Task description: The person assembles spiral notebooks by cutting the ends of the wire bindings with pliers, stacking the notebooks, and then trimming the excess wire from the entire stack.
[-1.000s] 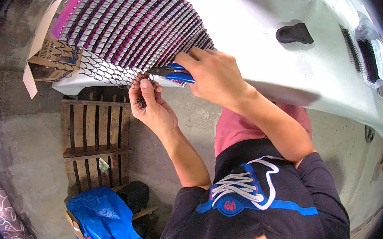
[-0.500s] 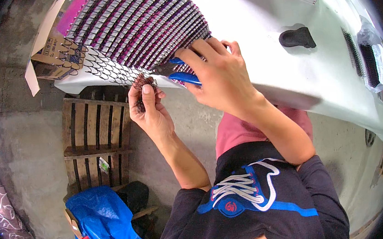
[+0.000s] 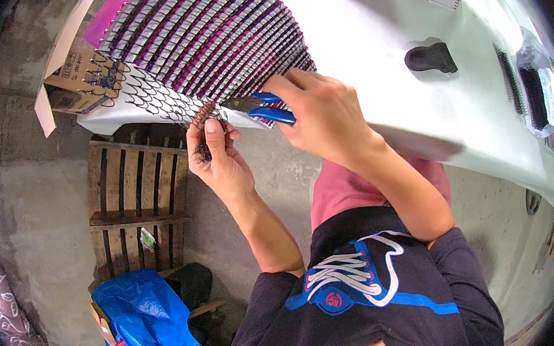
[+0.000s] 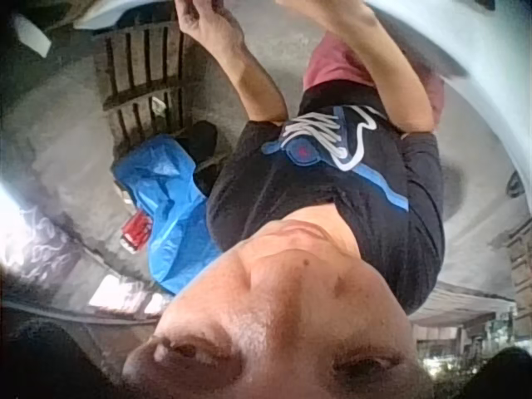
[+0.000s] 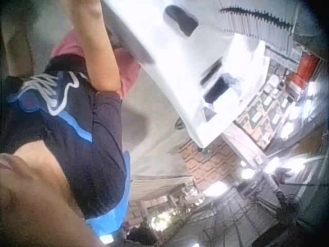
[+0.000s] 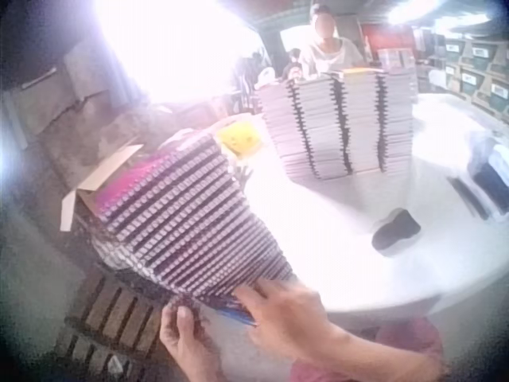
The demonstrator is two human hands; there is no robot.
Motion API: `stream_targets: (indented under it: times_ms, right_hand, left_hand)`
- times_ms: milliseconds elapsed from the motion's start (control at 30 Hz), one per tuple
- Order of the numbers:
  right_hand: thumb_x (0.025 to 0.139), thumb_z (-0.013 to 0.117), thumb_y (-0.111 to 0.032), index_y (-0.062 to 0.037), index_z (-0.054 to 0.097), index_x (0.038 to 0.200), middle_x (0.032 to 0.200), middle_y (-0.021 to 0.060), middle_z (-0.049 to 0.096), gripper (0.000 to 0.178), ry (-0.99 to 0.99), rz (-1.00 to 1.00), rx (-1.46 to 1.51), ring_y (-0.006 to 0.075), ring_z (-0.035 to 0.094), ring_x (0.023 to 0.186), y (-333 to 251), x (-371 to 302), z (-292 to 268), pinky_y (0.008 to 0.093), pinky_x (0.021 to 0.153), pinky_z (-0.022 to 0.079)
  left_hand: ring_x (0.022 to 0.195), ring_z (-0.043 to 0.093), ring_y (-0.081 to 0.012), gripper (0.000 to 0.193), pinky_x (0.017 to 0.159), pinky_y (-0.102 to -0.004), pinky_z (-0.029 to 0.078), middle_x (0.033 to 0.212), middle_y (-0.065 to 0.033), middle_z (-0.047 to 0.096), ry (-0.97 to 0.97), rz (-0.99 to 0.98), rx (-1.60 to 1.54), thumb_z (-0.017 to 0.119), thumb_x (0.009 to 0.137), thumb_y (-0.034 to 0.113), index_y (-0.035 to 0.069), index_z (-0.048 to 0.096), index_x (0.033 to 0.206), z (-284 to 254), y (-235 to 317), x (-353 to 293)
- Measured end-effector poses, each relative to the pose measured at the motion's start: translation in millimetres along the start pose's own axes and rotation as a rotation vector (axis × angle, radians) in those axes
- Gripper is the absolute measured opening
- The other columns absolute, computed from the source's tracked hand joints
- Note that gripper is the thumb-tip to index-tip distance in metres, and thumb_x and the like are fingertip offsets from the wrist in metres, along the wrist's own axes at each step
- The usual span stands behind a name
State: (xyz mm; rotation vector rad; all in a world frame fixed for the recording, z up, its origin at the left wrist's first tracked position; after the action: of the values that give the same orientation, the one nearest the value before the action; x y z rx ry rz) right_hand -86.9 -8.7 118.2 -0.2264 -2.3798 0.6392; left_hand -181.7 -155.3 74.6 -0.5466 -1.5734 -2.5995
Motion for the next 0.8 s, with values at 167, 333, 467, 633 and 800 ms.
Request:
stream_targets:
  times_ms: [167, 333, 467, 633, 800]
  right_hand:
    - [0.063, 0.074, -0.018, -0.016, 0.059, 0.106, 0.093, 0.0037, 0.057, 0.046, 0.102, -0.039, -0.083, 0.0245, 0.056, 0.093, -10, 2, -24, 0.0407, 0.08, 0.039]
    - [0.062, 0.074, -0.02, -0.015, 0.059, 0.103, 0.093, 0.0036, 0.056, 0.044, 0.12, -0.032, -0.096, 0.0234, 0.056, 0.092, -15, 7, -24, 0.0422, 0.079, 0.038]
    - [0.063, 0.073, -0.021, -0.0138, 0.06, 0.095, 0.091, 0.0035, 0.056, 0.036, 0.144, -0.082, -0.126, 0.0218, 0.057, 0.086, -21, 9, -21, 0.0432, 0.074, 0.04]
    - [0.065, 0.069, -0.017, -0.0126, 0.06, 0.093, 0.083, 0.0035, 0.056, 0.03, 0.135, -0.131, -0.196, 0.022, 0.058, 0.077, -29, 10, -18, 0.0385, 0.066, 0.044]
    - [0.068, 0.065, -0.011, -0.0108, 0.06, 0.092, 0.075, 0.0054, 0.057, 0.025, 0.089, -0.142, -0.181, 0.0224, 0.061, 0.068, -19, 12, -13, 0.0355, 0.059, 0.048]
  left_hand:
    - [0.068, 0.051, -0.0063, 0.027, 0.056, -0.0163, 0.042, 0.095, -0.0058, 0.062, 0.015, -0.035, -0.06, 0.059, 0.089, 0.011, -0.001, 0.056, 0.113, -7, 3, 0]
    - [0.066, 0.05, -0.0061, 0.032, 0.054, -0.0158, 0.042, 0.095, -0.0068, 0.062, -0.019, -0.05, -0.044, 0.057, 0.089, 0.008, -0.001, 0.052, 0.12, -2, 11, 1]
    - [0.065, 0.05, -0.0058, 0.029, 0.053, -0.0157, 0.042, 0.094, -0.0069, 0.062, -0.034, -0.049, -0.051, 0.056, 0.09, 0.008, 0.0, 0.054, 0.117, -7, 7, 7]
    - [0.064, 0.05, -0.0055, 0.027, 0.053, -0.0161, 0.041, 0.096, -0.0076, 0.063, 0.002, -0.025, -0.042, 0.057, 0.09, 0.009, -0.001, 0.056, 0.115, -5, 9, 6]
    - [0.064, 0.05, -0.0057, 0.023, 0.053, -0.017, 0.041, 0.096, -0.0073, 0.064, 0.059, -0.01, 0.024, 0.06, 0.088, 0.009, -0.001, 0.059, 0.109, -4, 10, 5]
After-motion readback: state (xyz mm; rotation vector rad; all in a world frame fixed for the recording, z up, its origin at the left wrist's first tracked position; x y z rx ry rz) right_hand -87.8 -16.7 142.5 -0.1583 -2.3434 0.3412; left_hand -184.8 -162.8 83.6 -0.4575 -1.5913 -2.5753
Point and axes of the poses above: each hand's wrist, its own x-axis towards the middle knuckle, its own z-axis out of the palm, y = z × x, the point moved 10 cm from there along x, towards the middle knuckle
